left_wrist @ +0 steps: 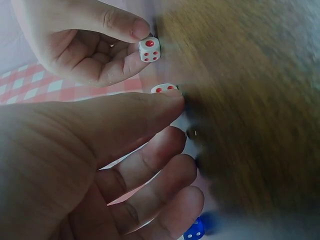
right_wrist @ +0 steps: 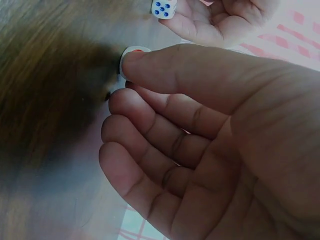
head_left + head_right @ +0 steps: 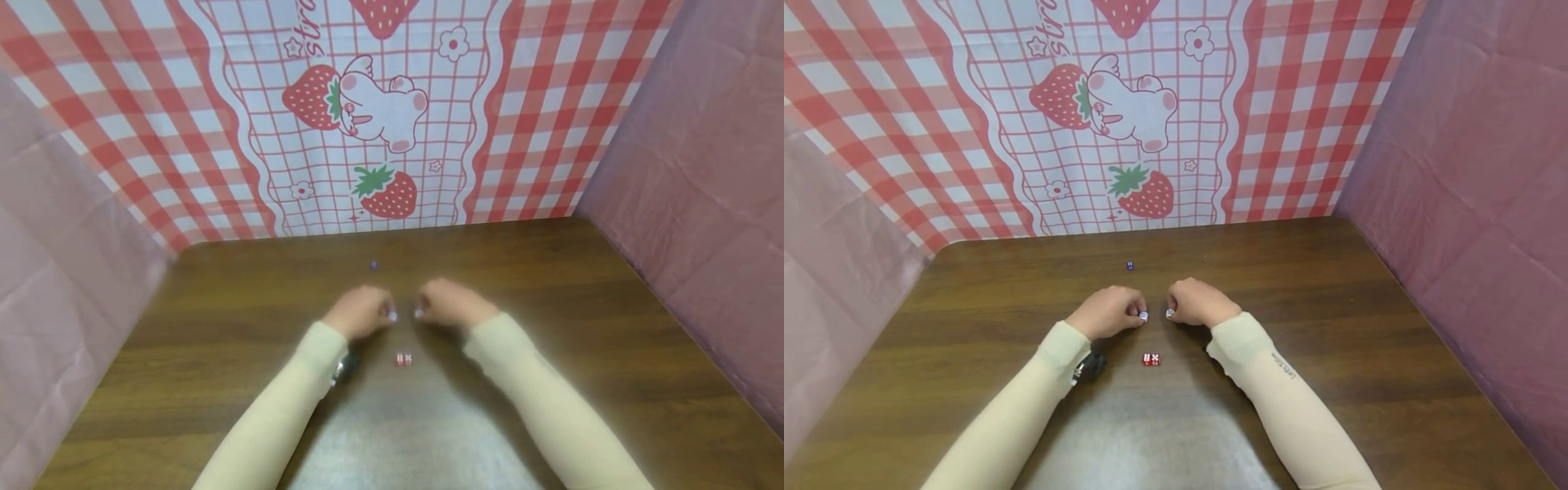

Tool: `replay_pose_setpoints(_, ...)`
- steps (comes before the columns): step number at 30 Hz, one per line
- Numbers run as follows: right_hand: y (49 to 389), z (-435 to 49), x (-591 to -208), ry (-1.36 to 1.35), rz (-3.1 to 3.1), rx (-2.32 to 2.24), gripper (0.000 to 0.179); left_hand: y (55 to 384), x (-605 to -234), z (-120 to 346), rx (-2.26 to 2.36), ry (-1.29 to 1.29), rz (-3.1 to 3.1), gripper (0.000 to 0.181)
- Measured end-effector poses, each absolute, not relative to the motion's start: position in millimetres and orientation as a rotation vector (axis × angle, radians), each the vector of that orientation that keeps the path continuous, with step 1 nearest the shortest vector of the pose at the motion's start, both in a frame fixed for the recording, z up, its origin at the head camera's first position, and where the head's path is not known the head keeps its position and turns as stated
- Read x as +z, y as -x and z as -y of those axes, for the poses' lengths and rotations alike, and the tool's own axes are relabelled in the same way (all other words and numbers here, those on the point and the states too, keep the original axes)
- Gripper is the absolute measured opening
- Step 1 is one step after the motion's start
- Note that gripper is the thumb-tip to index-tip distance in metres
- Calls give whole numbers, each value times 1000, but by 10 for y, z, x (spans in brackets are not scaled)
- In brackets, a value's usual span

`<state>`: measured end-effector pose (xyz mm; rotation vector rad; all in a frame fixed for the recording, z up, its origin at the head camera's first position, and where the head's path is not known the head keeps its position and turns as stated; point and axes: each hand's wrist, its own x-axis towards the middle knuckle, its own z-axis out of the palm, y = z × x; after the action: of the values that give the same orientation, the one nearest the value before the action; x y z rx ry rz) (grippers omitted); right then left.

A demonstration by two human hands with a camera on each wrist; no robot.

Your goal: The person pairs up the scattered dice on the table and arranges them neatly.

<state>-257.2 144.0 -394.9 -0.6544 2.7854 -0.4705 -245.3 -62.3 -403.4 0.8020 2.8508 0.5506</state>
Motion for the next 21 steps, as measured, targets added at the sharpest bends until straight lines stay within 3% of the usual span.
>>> replay_pose_setpoints(21,2543,-1414,-3948,725,-2737,-493,7,2442,-4068,588,529,-825,-2860,15)
